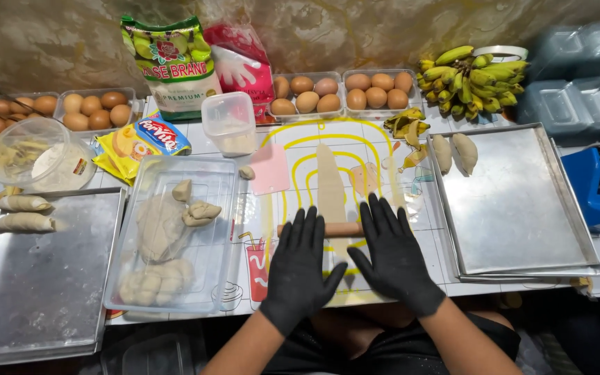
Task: Rolling out dough with a rolling pin and filling it to make pastries
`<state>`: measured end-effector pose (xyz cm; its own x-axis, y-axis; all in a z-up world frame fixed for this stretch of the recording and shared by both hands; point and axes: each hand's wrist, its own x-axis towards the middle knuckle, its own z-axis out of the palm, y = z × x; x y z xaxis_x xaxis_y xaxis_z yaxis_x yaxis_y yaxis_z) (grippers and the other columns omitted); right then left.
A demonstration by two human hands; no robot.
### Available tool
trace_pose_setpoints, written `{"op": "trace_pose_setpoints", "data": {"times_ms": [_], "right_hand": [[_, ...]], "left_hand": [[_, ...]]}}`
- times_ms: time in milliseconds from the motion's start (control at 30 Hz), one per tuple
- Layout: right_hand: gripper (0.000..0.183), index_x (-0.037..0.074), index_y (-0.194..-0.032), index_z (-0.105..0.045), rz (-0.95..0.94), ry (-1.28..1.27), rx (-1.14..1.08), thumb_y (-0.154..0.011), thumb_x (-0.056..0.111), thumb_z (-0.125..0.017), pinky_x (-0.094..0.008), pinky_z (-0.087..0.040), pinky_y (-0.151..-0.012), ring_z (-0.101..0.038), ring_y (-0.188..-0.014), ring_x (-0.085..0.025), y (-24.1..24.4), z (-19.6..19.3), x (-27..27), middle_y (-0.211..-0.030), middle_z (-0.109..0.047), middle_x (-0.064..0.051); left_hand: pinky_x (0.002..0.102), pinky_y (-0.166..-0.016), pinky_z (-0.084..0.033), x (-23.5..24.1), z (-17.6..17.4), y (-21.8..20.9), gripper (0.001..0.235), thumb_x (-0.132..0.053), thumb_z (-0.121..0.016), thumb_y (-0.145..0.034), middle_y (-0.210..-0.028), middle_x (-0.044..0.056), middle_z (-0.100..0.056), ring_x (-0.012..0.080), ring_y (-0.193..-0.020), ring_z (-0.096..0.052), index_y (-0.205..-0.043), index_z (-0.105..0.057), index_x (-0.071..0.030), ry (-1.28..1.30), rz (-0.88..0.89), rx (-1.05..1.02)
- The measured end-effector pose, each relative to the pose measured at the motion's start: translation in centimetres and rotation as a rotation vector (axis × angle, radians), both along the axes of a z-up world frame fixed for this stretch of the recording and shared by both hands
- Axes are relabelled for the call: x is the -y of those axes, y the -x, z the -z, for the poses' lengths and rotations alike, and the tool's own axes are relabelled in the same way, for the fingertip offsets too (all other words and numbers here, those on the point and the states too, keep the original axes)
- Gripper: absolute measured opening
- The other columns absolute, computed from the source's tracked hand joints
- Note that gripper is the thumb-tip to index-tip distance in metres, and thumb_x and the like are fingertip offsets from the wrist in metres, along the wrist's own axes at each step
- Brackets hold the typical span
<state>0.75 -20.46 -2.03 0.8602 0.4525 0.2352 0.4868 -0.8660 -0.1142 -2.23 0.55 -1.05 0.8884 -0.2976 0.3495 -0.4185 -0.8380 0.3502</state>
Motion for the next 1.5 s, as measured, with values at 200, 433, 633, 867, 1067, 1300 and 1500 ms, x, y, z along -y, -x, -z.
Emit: {"op": "trace_pose_setpoints", "data": {"times_ms": [200,433,633,867,1067,1300,1500], "right_hand": [[0.08,0.009,-0.161,-0.029,0.21,0.19,-0.141,-0.105,0.065,-0.021,-0.06,-0.007,-0.124,-0.014,-0.157,-0.04,-11.8,-1.6,-2.8,-0.169,-0.02,-0.021],[0.074,0.005,-0.159,-0.032,0.133,0.114,-0.102,-0.104,0.055,-0.034,-0.06,-0.014,-0.123,-0.021,-0.154,-0.04,-6.6,-2.6,-2.2,-0.167,-0.025,-0.023],[0.085,0.005,-0.159,-0.028,0.076,0.095,0.005,-0.096,0.059,-0.046,-0.051,-0.012,-0.125,-0.022,-0.154,-0.036,-0.1,0.4,0.0,-0.165,-0.029,-0.021],[0.078,0.004,-0.157,-0.033,0.197,0.135,-0.139,-0.103,0.061,-0.031,-0.06,-0.01,-0.123,-0.019,-0.154,-0.041,-8.7,-2.7,-3.0,-0.167,-0.025,-0.023],[0.077,0.006,-0.159,-0.031,0.211,0.14,-0.185,-0.105,0.06,-0.024,-0.057,-0.008,-0.125,-0.02,-0.155,-0.037,-7.9,-2.1,-2.9,-0.168,-0.023,-0.02],[0.084,0.0,-0.159,-0.024,0.051,-0.011,0.047,-0.096,0.05,-0.049,-0.052,-0.016,-0.125,-0.025,-0.153,-0.038,3.9,0.5,-0.6,-0.166,-0.025,-0.024],[0.078,0.003,-0.154,-0.038,0.14,0.113,-0.121,-0.101,0.06,-0.037,-0.058,-0.019,-0.122,-0.028,-0.152,-0.04,-3.6,-2.1,-1.7,-0.163,-0.033,-0.022]], "left_hand": [[0.052,-0.126,-0.011,0.5,1.0,-12.0,0.089,-0.067,-0.031,-0.097,-0.164,0.026,-0.028,0.0426,-0.155,-0.016,-0.152,-0.04,0.002,-0.228,-0.168,-0.196],[0.052,-0.121,-0.022,0.1,-0.2,-5.2,0.088,-0.064,-0.046,-0.093,-0.158,0.029,-0.037,0.0428,-0.15,-0.029,-0.148,-0.044,0.005,-0.151,-0.102,-0.091],[0.048,-0.124,-0.009,0.5,0.4,1.1,0.091,-0.058,-0.056,-0.089,-0.164,0.027,-0.026,0.041,-0.153,-0.019,-0.153,-0.034,0.002,-0.11,0.002,-0.125],[0.052,-0.125,-0.012,0.3,0.7,-9.1,0.091,-0.067,-0.042,-0.093,-0.163,0.026,-0.029,0.0425,-0.154,-0.018,-0.151,-0.04,0.002,-0.181,-0.106,-0.182],[0.051,-0.125,-0.012,0.0,0.6,-7.7,0.094,-0.068,-0.043,-0.091,-0.162,0.027,-0.03,0.0413,-0.154,-0.02,-0.152,-0.039,0.002,-0.185,-0.115,-0.186],[0.053,-0.125,-0.013,-0.8,1.0,3.6,0.091,-0.049,-0.057,-0.09,-0.167,0.023,-0.02,0.0398,-0.156,-0.017,-0.158,-0.025,0.002,-0.002,0.099,-0.061],[0.052,-0.124,-0.015,-0.6,0.0,-4.0,0.092,-0.063,-0.052,-0.088,-0.162,0.025,-0.032,0.04,-0.153,-0.024,-0.151,-0.039,0.002,-0.177,0.008,-0.134]]}}
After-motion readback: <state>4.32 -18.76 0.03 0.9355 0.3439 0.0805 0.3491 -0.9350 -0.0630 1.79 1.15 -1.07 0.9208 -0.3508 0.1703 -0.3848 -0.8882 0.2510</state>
